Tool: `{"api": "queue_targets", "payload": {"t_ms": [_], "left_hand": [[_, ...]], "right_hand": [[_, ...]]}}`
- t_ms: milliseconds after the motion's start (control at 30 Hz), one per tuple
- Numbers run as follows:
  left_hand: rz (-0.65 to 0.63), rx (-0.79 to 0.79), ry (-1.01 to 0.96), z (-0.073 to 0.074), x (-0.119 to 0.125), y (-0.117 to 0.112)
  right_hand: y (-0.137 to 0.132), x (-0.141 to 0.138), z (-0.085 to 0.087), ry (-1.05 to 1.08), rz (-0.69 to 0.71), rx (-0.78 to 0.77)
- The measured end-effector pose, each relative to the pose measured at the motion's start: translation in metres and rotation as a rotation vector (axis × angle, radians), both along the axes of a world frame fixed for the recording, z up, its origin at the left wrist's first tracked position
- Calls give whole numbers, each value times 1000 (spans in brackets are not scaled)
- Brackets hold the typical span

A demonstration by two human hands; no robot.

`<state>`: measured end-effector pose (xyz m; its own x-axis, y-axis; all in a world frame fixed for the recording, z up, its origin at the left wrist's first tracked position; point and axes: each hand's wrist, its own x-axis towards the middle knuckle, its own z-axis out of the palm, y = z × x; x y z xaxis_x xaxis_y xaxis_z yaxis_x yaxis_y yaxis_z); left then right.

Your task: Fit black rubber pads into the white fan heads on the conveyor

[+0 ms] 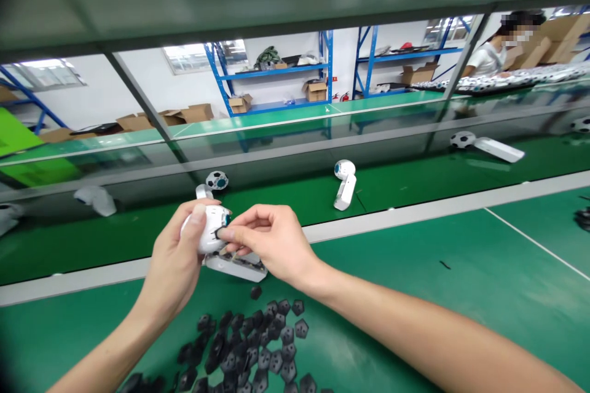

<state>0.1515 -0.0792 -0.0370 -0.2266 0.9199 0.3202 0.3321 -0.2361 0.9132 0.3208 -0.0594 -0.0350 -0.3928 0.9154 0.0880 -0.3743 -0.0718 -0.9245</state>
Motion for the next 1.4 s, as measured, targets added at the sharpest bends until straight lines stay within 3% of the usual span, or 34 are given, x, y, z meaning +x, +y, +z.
{"api": "queue_targets", "payload": {"t_ms": [167,333,467,633,800,933,1100,1200,1267,1333,1400], "left_hand": [[16,52,55,4,6,-8],[-16,128,205,8,6,-8],[-53,140,212,5,0,-3],[-36,182,239,5,-2,-1],[-88,234,242,7,4,-7],[-132,243,229,4,1,-6],[-93,175,126,-2,-6,4],[-86,-4,-136,-3,-4,7],[-157,-132,-322,-2,-3,11],[-223,-191,-395,-1,-9,21],[-142,-172,-355,0,-26,34]], "right_hand": [[-8,-4,-7,-65,-114,161],[-9,1,-4,-96,-98,187],[-4,10,0,-164,-19,205],[7,23,4,-165,207,281],[18,23,2,-198,48,253],[21,21,-4,-258,38,236],[19,21,-15,-498,115,279],[15,21,-21,-633,288,307],[13,22,-22,-705,369,332],[15,24,-21,-813,378,305],[23,30,-21,-995,307,255]]}}
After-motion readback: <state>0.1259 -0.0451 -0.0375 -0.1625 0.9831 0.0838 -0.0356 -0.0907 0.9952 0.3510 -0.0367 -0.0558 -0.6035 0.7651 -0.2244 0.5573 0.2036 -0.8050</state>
